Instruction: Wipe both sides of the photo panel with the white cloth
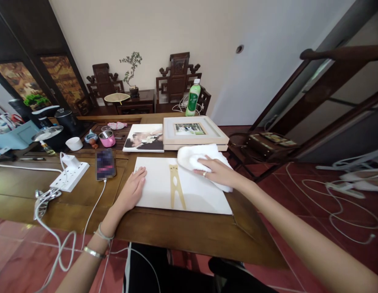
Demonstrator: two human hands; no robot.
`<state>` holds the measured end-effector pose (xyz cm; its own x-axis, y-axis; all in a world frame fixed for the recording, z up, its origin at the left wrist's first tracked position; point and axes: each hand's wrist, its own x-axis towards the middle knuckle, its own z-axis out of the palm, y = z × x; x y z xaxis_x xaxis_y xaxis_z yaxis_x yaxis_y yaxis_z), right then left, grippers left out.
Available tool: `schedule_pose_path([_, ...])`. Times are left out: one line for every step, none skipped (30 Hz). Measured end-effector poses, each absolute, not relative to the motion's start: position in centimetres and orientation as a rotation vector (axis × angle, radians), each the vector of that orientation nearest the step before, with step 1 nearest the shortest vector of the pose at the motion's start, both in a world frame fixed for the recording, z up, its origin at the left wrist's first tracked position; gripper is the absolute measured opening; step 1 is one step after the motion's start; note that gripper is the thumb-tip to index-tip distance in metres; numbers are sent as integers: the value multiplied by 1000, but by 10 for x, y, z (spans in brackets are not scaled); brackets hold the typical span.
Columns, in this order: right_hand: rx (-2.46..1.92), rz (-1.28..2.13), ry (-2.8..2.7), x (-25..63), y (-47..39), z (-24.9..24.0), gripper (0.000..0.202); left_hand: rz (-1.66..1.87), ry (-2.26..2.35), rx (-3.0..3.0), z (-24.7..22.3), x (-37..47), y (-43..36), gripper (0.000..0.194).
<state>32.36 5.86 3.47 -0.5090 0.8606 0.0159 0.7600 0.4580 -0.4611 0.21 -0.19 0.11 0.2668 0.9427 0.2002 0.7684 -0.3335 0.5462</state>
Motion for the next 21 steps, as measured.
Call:
schedule_pose_path([-1422,563,-2469,323,62,33,27,715,1560,2201,1,2,-2,47])
schedule_pose_path([-1430,539,-2485,322,63,32,27,715,1560,2198,2,2,-2,47])
schedule_pose_path([-1422,518,-2510,322,60,31,26,714,1562,2196,2,2,-2,47])
schedule_pose_path([-1406,498,-2538,322,54,31,25,711,1564,2195,2,2,-2,47])
schedule_pose_path([-1386,483,-2566,322,46,30,25,708,1567,2196,2,2,-2,47])
schedule_pose_path([-1370,471,-2588,323,36,31,26,707,1567,2200,2,2,-2,47])
schedule_pose_path([-1353,464,-2613,324,24,32,27,708,1566,2205,2,2,-2,47])
schedule_pose_path([-1337,466,-2636,325,10,34,28,710,1564,2210,2,2,-2,47])
schedule_pose_path([-1323,479,-2654,327,-4,36,30,714,1563,2213,1,2,-2,47])
schedule_pose_path([-1306,497,-2672,329,-18,40,33,715,1562,2213,1,2,-2,47])
schedule_pose_path([-1286,518,-2692,331,-32,44,36,717,1561,2211,1,2,-2,48])
schedule_pose_path([-1268,540,-2708,332,-45,49,40,717,1561,2206,1,2,-2,48])
schedule_pose_path([-1253,566,-2725,334,-57,54,42,717,1559,2202,1,2,-2,49])
schedule_pose_path([-1244,596,-2739,335,-67,58,44,716,1557,2197,1,2,-2,50])
schedule_pose_path([-1240,627,-2751,336,-74,63,45,715,1555,2193,1,2,-2,50])
schedule_pose_path([-1243,662,-2761,337,-80,66,45,715,1554,2190,1,2,-2,50])
schedule_pose_path([-1261,697,-2768,339,-83,68,46,715,1552,2189,0,2,-2,50])
schedule_pose_path([-1294,729,-2769,340,-84,68,48,714,1550,2189,0,2,-2,50])
schedule_pose_path([-1338,753,-2763,341,-82,67,50,715,1549,2190,0,2,-1,50])
schedule_pose_path([-1392,767,-2748,342,-77,65,52,717,1548,2190,0,1,-1,51])
schedule_pose_path([-1448,773,-2728,342,-70,62,55,719,1547,2190,-1,1,-1,51])
